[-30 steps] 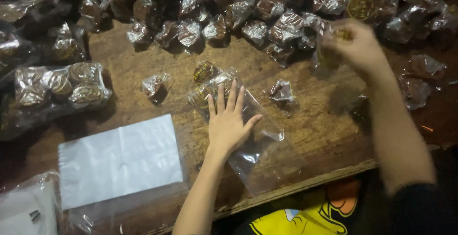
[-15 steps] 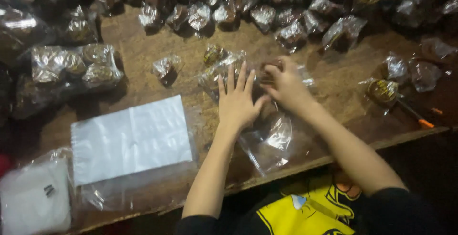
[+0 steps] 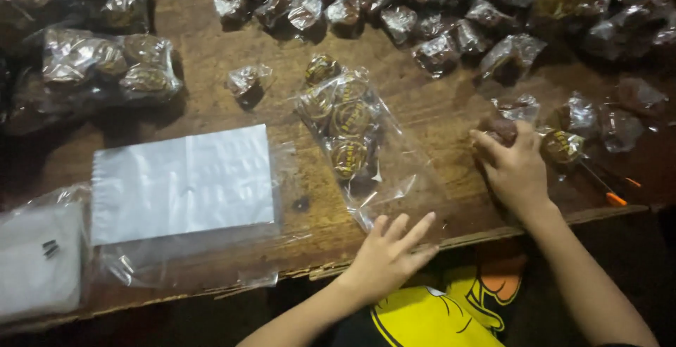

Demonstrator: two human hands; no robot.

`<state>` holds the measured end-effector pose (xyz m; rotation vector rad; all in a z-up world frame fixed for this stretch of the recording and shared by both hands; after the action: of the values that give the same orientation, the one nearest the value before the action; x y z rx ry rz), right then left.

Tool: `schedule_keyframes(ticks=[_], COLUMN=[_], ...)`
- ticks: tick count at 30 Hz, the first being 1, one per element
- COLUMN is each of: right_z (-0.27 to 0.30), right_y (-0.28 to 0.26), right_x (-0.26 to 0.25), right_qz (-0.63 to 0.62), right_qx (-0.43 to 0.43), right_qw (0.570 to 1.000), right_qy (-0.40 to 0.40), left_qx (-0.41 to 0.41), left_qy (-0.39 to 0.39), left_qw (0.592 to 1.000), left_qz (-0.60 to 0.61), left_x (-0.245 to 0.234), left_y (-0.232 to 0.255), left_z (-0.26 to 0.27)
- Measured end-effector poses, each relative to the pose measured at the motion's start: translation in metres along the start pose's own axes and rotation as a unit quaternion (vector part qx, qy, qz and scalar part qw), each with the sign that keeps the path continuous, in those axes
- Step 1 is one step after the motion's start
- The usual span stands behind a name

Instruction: Packing small, individually wrapped bread items into larger plastic bags and sealing them with a stapler.

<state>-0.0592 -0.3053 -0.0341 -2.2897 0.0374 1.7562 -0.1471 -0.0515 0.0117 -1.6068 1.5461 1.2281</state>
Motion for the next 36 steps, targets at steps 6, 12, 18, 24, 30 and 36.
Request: schedule_keyframes(ticks=[6,12,18,24,30,36], right_z=[0.004,0.007,0.018,0.004,0.005,0.014], right_y=[-0.011,0.007,-0.008,-0.014,-0.019,-0.023], right_x=[-0.020,-0.037,-0.051,0.004,-0.010,-0.018], right_qz=[-0.037,-0.305,-0.167,-0.102,-0.169,-0.228], right_qx=[0.013,0.102,-0.052,-0.025,-0.060,-0.100], right_qw=[0.999,0.946,0.965,0.994,0.984,0.967], right_qy=[0.031,0.047,0.198,-0.029,0.016,0.054], left_qx=[0.021,-0.032,-0.031,0.009,0.002,-0.067], left_qy=[-0.008,-0.017,-0.075,-0.145,-0.187,-0.090], left_qw=[0.999,0.999,0.997,0.988,0.981,0.993], left_qz=[0.029,-0.012,-0.005,-0.053,-0.049,-0.035], left_x=[-0.006,0.008,0.010,0.004,0.019,0.012], left_y=[-0.007,-0.034,-0.041,-0.029,-0.018,-0.019], left_z=[-0.011,-0.003,0.003,-0.002,0.002,0.002])
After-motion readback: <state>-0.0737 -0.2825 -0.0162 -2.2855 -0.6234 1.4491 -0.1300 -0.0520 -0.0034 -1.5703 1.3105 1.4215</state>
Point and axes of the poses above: each hand's wrist, its own z-axis away from the middle knuckle, its own x-axis out of the palm, y = z × x, the point moved 9 cm from there along -z, towards the middle knuckle, and after that the axes turned 12 degrees about x, right-handed, at the moved point
